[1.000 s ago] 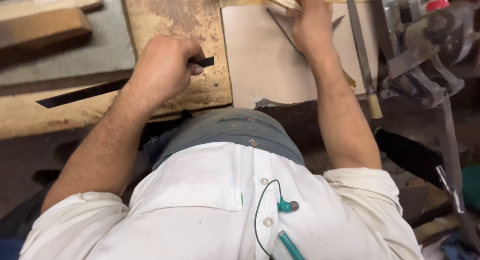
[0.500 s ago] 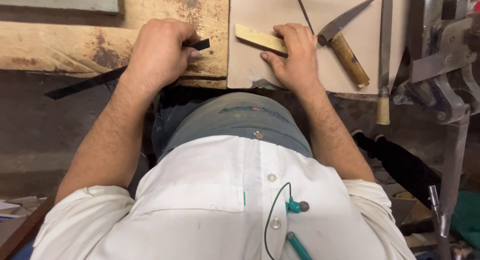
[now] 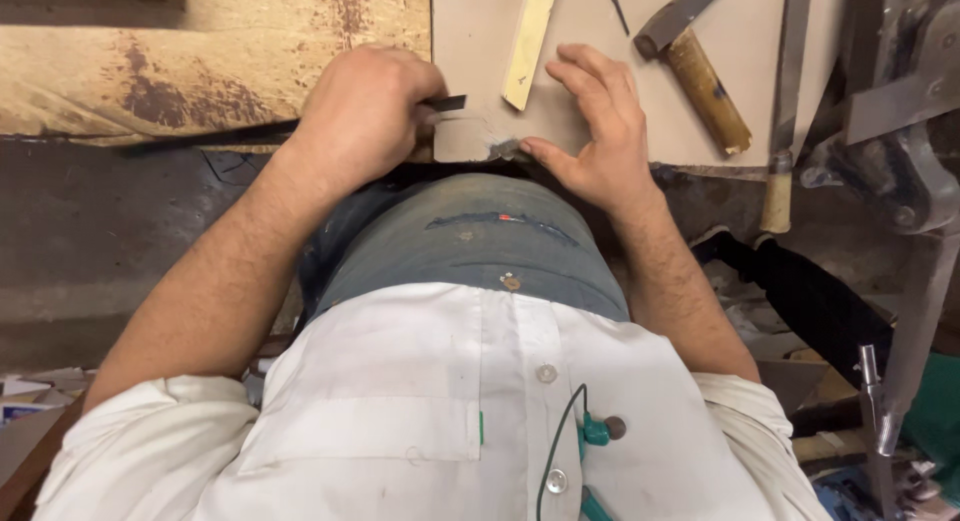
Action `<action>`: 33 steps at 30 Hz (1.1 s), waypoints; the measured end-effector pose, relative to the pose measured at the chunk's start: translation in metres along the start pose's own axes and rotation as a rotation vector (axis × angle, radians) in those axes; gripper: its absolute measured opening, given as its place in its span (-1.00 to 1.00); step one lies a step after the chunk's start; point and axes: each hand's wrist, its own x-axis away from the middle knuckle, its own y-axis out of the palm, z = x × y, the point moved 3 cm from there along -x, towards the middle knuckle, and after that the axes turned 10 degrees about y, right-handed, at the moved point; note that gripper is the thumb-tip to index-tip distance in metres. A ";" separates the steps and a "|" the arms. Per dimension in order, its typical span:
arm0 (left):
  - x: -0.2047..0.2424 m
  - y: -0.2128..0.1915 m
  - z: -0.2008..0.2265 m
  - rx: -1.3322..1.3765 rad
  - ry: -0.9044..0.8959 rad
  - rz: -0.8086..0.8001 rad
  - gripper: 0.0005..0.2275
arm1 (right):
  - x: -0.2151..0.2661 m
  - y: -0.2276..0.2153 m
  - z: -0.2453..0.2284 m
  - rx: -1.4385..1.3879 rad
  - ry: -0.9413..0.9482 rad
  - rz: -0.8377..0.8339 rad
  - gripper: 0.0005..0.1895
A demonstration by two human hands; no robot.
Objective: The person assembles a shoe component by placing a metal strip onto a wooden block and repeatedly pressing it with a manual press. The person also uses a hammer to tap the metal strip into place and checks the fit between the metal and wood.
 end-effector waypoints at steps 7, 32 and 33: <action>-0.012 0.017 0.008 -0.173 0.206 -0.054 -0.90 | -0.006 0.021 0.006 0.139 0.030 -0.001 -0.42; -0.026 0.026 0.012 -0.164 0.433 0.001 -0.85 | 0.008 0.028 0.017 0.123 0.096 -0.043 -0.48; -0.026 0.023 0.013 -0.149 0.415 -0.011 -0.85 | 0.007 0.028 0.018 0.117 0.094 -0.038 -0.49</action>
